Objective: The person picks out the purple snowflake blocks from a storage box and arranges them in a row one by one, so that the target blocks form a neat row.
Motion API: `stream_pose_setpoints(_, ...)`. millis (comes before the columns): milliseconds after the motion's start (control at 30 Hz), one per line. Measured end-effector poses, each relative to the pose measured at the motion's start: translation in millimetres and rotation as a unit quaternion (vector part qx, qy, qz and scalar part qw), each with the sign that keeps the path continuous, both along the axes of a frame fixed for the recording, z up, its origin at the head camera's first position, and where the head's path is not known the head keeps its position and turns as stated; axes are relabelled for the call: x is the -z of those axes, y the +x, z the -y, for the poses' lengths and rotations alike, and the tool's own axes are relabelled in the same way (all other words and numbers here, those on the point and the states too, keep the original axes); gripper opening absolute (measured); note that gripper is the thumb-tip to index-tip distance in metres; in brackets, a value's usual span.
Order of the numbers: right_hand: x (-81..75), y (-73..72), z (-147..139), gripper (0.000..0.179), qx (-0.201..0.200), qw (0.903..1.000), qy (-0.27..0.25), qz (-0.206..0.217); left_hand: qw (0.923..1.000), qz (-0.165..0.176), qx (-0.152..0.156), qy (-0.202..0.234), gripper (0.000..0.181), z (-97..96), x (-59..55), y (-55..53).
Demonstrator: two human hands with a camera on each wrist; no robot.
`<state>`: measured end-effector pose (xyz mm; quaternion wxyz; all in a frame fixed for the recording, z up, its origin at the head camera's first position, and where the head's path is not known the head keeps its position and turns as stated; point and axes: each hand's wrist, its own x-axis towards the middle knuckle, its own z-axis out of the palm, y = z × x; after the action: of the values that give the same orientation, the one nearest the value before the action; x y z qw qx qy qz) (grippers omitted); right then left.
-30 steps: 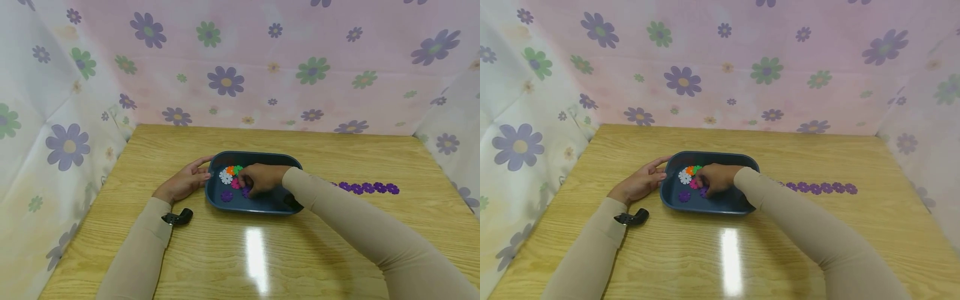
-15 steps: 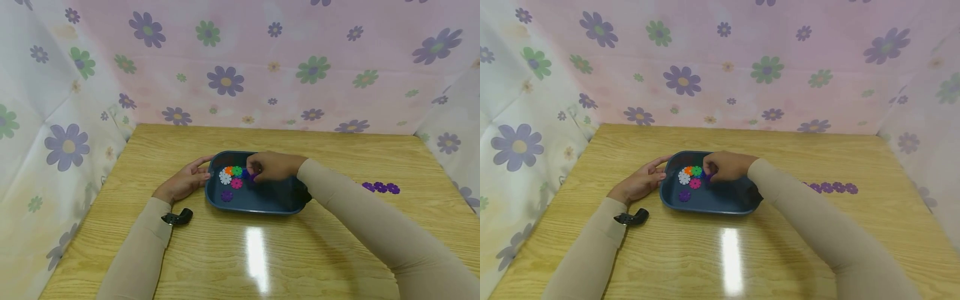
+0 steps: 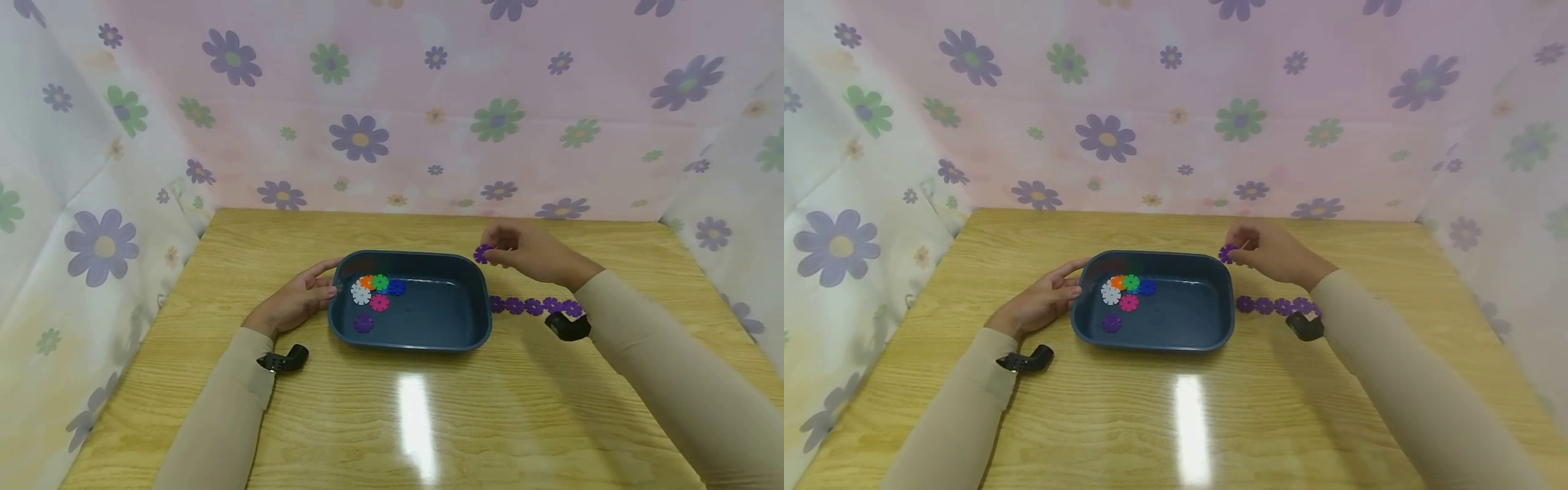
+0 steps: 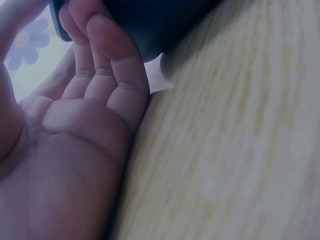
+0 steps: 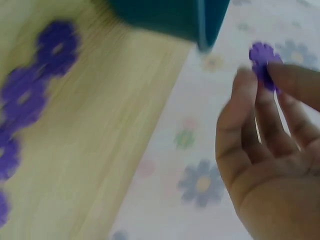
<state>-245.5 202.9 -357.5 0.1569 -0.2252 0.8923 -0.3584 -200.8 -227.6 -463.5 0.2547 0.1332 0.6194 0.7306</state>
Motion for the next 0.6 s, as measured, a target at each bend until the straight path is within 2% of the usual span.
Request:
stream_pose_setpoints(133,4.0,14.1,-38.3,0.024,0.094,0.9955,0.003,-0.011,1.0000,-0.001,-0.002,-0.002,0.065,0.4,-1.2,1.0)
stream_pose_setpoints(200,6.6,21.7,-57.9,0.028,0.122,0.9924,0.000,-0.017,1.0000,0.001,-0.003,-0.001,0.065,0.0,-1.3,1.4)
stream_pose_setpoints(400,14.7,42.2,-113.7,0.034,0.167,0.9853,0.007,-0.037,1.0000,0.003,-0.001,0.002,0.065,-0.7,-1.7,1.8)
stream_pose_setpoints(600,30.9,48.7,-158.8,0.037,0.191,0.9806,0.032,-0.028,0.9999,0.000,-0.006,-0.012,0.066,-1.4,-3.7,2.6)
